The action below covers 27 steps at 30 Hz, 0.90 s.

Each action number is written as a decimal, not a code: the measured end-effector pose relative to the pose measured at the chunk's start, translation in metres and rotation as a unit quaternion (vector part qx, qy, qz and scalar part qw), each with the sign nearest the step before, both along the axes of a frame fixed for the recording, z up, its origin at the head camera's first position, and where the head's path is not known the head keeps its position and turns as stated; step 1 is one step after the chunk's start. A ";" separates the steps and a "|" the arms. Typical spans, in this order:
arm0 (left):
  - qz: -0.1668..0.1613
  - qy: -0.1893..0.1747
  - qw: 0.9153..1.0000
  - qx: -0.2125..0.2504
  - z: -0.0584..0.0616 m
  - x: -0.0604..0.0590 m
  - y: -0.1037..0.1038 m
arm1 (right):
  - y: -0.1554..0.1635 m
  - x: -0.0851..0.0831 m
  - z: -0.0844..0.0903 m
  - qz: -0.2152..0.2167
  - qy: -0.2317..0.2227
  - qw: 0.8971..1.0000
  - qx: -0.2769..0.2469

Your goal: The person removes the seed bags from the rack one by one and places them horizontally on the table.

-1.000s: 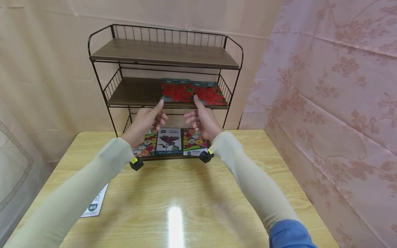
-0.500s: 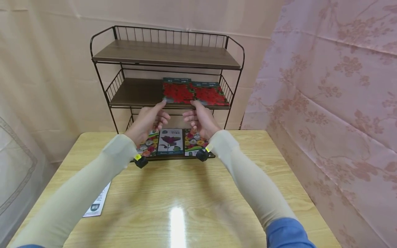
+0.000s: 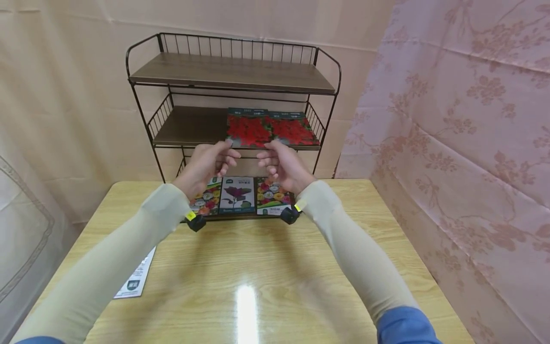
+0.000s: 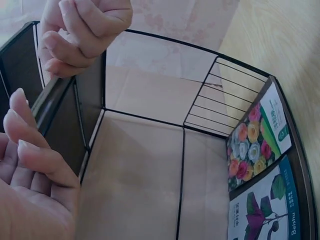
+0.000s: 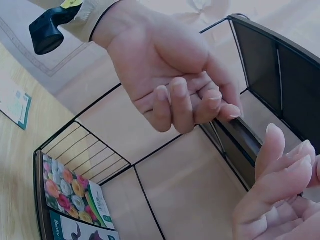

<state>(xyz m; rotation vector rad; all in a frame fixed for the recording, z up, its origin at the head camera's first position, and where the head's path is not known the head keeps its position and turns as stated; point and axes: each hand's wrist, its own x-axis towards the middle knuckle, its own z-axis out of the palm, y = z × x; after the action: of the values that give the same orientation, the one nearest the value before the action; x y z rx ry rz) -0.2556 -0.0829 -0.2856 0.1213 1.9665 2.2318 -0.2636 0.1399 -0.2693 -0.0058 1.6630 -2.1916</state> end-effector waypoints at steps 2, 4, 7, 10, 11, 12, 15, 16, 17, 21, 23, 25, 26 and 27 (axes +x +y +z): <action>-0.003 0.010 1.000 0.007 0.001 0.001 0.000 | 0.002 0.001 0.000 -0.003 0.000 1.000 -0.005; -0.008 0.017 1.000 0.003 0.002 0.002 0.000 | 0.003 0.001 0.000 -0.003 0.000 1.000 -0.015; -0.011 0.023 1.000 -0.007 0.002 0.004 -0.001 | 0.005 0.001 0.000 -0.002 -0.003 0.999 -0.042; -0.012 0.026 0.999 -0.015 0.002 0.006 -0.003 | 0.004 0.002 0.000 0.001 -0.005 0.998 -0.063; -0.012 0.026 0.999 -0.017 0.002 0.006 -0.004 | 0.003 0.002 0.001 0.001 -0.003 0.998 -0.064; -0.011 0.026 0.999 -0.019 0.002 0.007 -0.004 | 0.003 0.002 0.001 0.000 -0.001 0.998 -0.062; -0.003 0.030 0.999 -0.018 0.003 0.008 -0.005 | 0.003 0.004 0.003 -0.005 0.014 0.999 -0.037; 0.000 0.033 0.999 -0.020 0.003 0.009 -0.006 | 0.003 0.005 0.004 -0.006 0.018 0.999 -0.031; 0.003 0.036 0.999 -0.022 0.004 0.009 -0.006 | 0.004 0.005 0.005 -0.007 0.023 0.999 -0.024; 0.017 0.048 0.998 -0.034 0.004 0.011 -0.007 | 0.004 0.006 0.008 -0.006 0.039 0.999 0.003; 0.023 0.053 0.998 -0.040 0.004 0.012 -0.007 | 0.004 0.007 0.008 -0.004 0.052 0.998 0.024; 0.026 0.054 0.997 -0.046 0.003 0.012 -0.008 | 0.003 0.008 0.007 -0.005 0.067 0.996 0.051; 0.027 0.055 0.997 -0.048 0.003 0.012 -0.009 | 0.003 0.009 0.006 -0.007 0.075 0.995 0.062; 0.027 0.055 0.997 -0.052 0.002 0.013 -0.010 | 0.003 0.009 0.005 -0.007 0.082 0.994 0.073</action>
<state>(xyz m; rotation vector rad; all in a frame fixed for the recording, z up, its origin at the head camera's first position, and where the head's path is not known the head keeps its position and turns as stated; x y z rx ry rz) -0.2429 -0.0931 -0.2833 0.1849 2.1624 2.1939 -0.2542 0.1432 -0.2639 -0.1397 1.9146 -2.1246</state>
